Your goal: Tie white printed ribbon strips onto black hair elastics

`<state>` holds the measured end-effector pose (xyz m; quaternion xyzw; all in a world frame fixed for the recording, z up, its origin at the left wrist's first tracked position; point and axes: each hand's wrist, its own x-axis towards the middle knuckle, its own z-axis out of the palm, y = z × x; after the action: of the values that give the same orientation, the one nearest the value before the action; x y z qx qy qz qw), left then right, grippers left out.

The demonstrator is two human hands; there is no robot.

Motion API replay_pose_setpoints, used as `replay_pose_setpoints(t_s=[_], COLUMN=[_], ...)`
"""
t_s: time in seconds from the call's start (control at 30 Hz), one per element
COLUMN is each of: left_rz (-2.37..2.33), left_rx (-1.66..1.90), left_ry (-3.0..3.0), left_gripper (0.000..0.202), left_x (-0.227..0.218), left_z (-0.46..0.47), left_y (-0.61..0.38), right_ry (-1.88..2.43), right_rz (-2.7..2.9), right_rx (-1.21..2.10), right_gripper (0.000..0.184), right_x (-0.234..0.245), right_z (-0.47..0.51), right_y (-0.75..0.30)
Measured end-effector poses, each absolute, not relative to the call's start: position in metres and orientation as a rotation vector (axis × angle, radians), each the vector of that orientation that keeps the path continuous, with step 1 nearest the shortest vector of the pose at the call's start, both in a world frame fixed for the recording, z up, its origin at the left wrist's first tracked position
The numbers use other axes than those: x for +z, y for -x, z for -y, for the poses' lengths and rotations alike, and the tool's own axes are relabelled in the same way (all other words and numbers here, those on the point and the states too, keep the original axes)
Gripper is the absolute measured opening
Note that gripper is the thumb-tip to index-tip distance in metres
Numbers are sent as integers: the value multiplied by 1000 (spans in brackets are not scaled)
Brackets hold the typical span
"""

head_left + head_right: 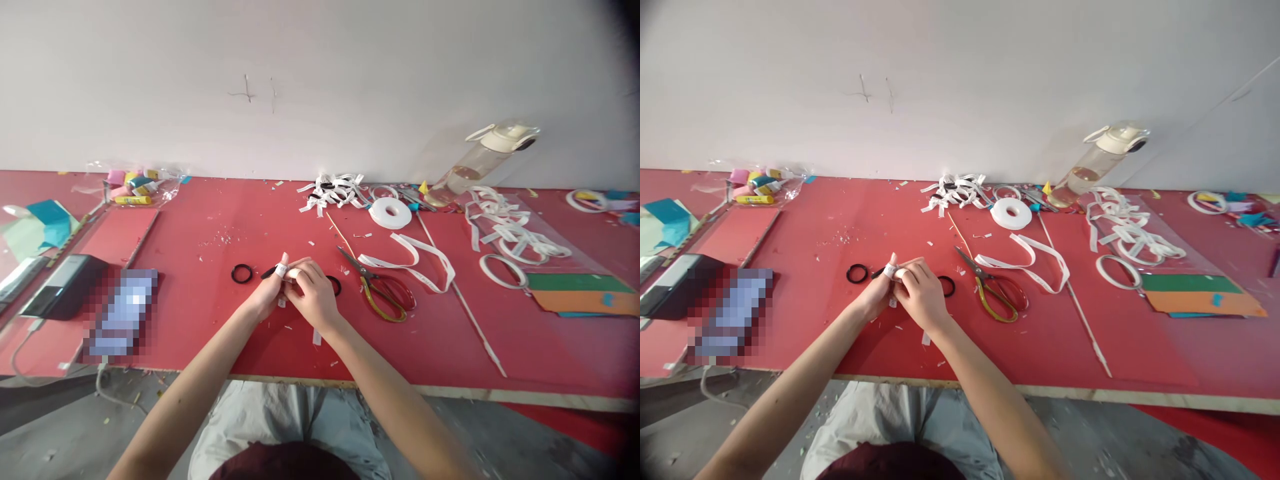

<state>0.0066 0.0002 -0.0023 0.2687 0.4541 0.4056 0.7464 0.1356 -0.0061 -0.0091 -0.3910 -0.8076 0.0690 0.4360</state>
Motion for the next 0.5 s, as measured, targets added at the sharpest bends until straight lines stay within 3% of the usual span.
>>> replay_pose_setpoints(t_s=[0.3, 0.5], left_rz=[-954, -1010], left_rx=[869, 865], left_ry=[-578, -670], left_gripper=[69, 66], left_x=[3, 2], left_z=[1, 4], left_y=[-11, -10], right_ry=[990, 930], right_rz=[2009, 1984], right_rx=[131, 203], right_gripper=[19, 12], right_x=[-13, -12], right_z=[3, 4], right_y=[-139, -139])
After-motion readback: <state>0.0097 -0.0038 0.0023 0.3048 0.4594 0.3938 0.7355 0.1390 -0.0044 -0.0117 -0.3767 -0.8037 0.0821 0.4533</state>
